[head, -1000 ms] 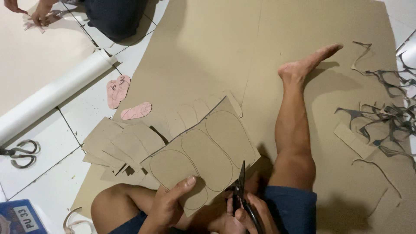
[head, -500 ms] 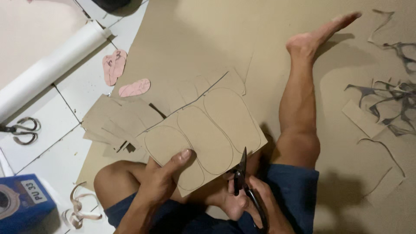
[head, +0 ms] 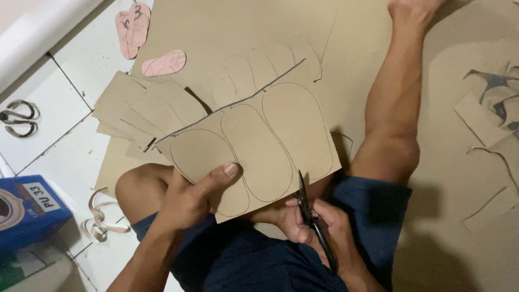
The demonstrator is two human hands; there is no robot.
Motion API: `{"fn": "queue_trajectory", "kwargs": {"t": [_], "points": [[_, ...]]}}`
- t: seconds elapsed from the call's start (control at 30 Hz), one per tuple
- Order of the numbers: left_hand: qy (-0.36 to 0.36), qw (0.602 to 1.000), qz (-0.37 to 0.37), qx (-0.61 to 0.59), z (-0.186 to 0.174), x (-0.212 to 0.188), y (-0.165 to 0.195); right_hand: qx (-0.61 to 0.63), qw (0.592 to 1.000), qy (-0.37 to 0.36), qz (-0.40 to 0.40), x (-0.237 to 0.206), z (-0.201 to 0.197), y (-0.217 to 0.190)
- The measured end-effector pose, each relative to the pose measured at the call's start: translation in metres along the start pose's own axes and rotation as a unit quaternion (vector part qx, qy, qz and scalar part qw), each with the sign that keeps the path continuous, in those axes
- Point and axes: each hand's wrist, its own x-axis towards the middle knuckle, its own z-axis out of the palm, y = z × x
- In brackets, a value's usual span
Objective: The person sits on the floor cutting cardboard sheets printed with sandal sole outlines into individual shoe patterns using scissors. They cut out one sole shape, stack the finished cutouts aside, and continue cutting additional soles from the remaining sheets.
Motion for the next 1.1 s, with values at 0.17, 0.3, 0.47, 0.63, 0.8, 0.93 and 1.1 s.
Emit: {"fn": "queue_trajectory", "kwargs": {"t": [0.17, 0.3, 0.47, 0.63, 0.8, 0.93, 1.1], "points": [[0.014, 0.999, 0.003, 0.036, -0.001, 0.001, -0.002, -0.048, 0.995, 0.043, 0.073, -0.009, 0.004, 0.01], [0.004, 0.999, -0.012, 0.036, -0.002, 0.0, 0.001, -0.061, 0.995, 0.064, 0.04, -0.013, 0.005, 0.008], [-0.032, 0.998, 0.003, 0.049, 0.004, -0.012, -0.002, 0.073, 0.995, 0.02, 0.062, -0.005, 0.004, -0.001], [-0.043, 0.999, -0.019, 0.026, 0.004, -0.014, -0.008, 0.127, 0.991, 0.012, 0.049, -0.007, 0.008, -0.004], [-0.056, 0.998, 0.003, 0.041, -0.001, -0.013, -0.01, 0.069, 0.997, 0.011, 0.027, -0.011, 0.005, 0.002], [-0.056, 0.997, -0.006, 0.048, -0.001, -0.012, -0.011, 0.065, 0.998, 0.007, 0.01, -0.012, 0.002, 0.005], [-0.05, 0.998, -0.002, 0.042, -0.003, -0.011, -0.016, 0.04, 0.999, -0.001, 0.006, -0.013, -0.003, 0.008]]}}
